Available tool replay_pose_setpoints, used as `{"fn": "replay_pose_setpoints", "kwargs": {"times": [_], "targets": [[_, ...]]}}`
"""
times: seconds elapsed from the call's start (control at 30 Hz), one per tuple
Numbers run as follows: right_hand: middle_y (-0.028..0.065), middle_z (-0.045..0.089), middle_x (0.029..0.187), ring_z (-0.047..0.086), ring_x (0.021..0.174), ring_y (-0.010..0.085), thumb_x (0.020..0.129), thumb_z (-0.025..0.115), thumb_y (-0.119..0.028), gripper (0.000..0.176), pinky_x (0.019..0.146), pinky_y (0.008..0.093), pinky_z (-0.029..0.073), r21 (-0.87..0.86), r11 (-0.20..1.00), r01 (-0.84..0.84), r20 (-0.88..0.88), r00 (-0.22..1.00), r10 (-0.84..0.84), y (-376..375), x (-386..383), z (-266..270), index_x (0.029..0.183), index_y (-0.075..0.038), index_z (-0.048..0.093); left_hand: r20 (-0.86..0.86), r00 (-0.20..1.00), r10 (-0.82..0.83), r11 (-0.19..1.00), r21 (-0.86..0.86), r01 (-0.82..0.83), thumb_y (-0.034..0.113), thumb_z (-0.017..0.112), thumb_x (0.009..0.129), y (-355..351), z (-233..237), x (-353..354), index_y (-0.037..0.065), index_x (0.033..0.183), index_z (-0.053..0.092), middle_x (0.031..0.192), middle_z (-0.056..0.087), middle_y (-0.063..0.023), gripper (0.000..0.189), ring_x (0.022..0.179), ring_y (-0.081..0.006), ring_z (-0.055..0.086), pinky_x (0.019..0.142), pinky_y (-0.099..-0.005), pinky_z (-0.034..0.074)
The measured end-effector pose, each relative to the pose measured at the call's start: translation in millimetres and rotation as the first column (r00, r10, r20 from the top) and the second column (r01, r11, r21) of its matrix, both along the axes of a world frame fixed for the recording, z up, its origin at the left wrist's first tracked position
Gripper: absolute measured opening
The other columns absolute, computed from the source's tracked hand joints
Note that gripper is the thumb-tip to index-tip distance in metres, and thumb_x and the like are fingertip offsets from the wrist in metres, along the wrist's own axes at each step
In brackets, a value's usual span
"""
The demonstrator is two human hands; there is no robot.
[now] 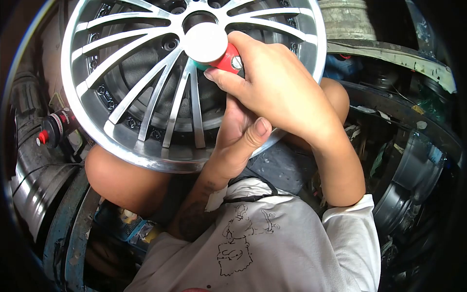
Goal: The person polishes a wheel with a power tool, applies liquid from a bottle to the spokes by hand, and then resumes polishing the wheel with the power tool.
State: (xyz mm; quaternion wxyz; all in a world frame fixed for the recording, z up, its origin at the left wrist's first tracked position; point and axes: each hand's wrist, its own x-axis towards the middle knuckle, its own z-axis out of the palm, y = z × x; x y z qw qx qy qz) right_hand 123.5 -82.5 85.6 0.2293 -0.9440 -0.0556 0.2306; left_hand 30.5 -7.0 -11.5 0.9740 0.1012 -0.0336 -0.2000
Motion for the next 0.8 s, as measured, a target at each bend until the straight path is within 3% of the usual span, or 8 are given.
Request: {"fn": "replay_pose_setpoints", "kwargs": {"times": [0.03,0.2,0.33,0.37,0.4,0.5,0.6,0.8], "targets": [[0.0162,0.075,0.095,0.069,0.077,0.0208,0.092,0.078,-0.023,0.041,0.075,0.0336,0.056,-0.04,0.999,0.01,-0.008,1.0,-0.01,1,0,1,0.125,-0.002,0.066,0.0,1.0,-0.023,1.0,-0.02,0.023,0.016,0.066,0.102,1,0,0,0.011,0.161,-0.025,0.163,0.023,-0.0171,0.108,0.149,-0.0251,0.037,0.119,-0.0383,0.035],[0.014,0.074,0.098,0.067,0.086,0.0167,0.094,0.077,-0.023,0.041,0.083,0.032,0.054,0.148,0.989,-0.009,0.016,1.0,0.007,-7,-3,-3,0.125,0.001,0.066,0.021,0.999,-0.041,0.999,0.02,0.041,0.024,0.067,0.1,9,13,-3,0.005,0.16,-0.024,0.168,0.012,-0.0174,0.111,0.156,-0.0291,0.024,0.125,-0.0464,0.024],[0.0113,0.074,0.1,0.065,0.09,0.0138,0.095,0.077,-0.023,0.041,0.085,0.0308,0.054,0.169,0.986,-0.014,-0.049,0.999,0.023,-10,5,-9,0.123,0.004,0.066,0.011,0.999,-0.033,0.996,-0.088,0.033,0.008,0.07,0.097,2,2,-2,0.019,0.156,-0.038,0.168,0.008,-0.0168,0.123,0.157,-0.0322,0.02,0.124,-0.0454,0.025],[0.0244,0.074,0.097,0.072,0.09,0.0412,0.092,0.072,-0.036,0.047,0.081,0.0428,0.056,0.219,0.974,-0.055,0.029,0.998,0.05,-12,4,-13,0.121,0.0,0.067,0.009,0.998,-0.056,0.994,-0.092,0.057,0.008,0.07,0.097,4,1,-1,0.02,0.156,-0.039,0.169,0.006,-0.0163,0.125,0.158,-0.0321,0.018,0.124,-0.0455,0.024],[0.0246,0.074,0.097,0.072,0.09,0.0411,0.092,0.072,-0.036,0.047,0.081,0.0428,0.056,0.188,0.98,-0.06,0.032,0.998,0.055,-11,5,-12,0.121,0.001,0.067,0.009,0.997,-0.078,0.992,-0.095,0.078,0.009,0.071,0.097,5,1,0,0.021,0.155,-0.04,0.169,0.003,-0.0157,0.126,0.159,-0.032,0.015,0.125,-0.0456,0.023],[0.0251,0.074,0.095,0.073,0.089,0.0409,0.092,0.073,-0.036,0.048,0.081,0.043,0.056,0.167,0.985,-0.053,-0.001,0.999,0.054,-10,3,-11,0.122,0.002,0.066,-0.015,1.0,0.005,1.0,-0.007,-0.005,0.029,0.075,0.095,3,12,-3,0.009,0.159,-0.029,0.169,0.009,-0.0185,0.124,0.157,-0.0332,0.022,0.125,-0.05,0.027],[0.0258,0.073,0.093,0.072,0.088,0.0421,0.091,0.074,-0.035,0.049,0.081,0.0445,0.056,0.236,0.971,-0.026,-0.069,0.997,0.044,-12,2,-10,0.122,0.002,0.066,0.001,0.998,-0.064,0.989,-0.136,0.063,0.01,0.071,0.096,4,5,-5,0.023,0.154,-0.042,0.171,-0.001,-0.0143,0.127,0.16,-0.0321,0.013,0.126,-0.0463,0.021],[0.0261,0.071,0.086,0.07,0.085,0.045,0.09,0.074,-0.031,0.043,0.075,0.0489,0.055,0.145,0.978,-0.149,0.046,0.989,0.144,-13,-23,-9,0.119,0.0,0.066,0.022,0.988,-0.151,0.986,-0.073,0.152,0.026,0.072,0.099,-4,-5,-28,0.013,0.156,-0.036,0.169,0.005,-0.0158,0.123,0.158,-0.0303,0.016,0.126,-0.0441,0.022]]}}
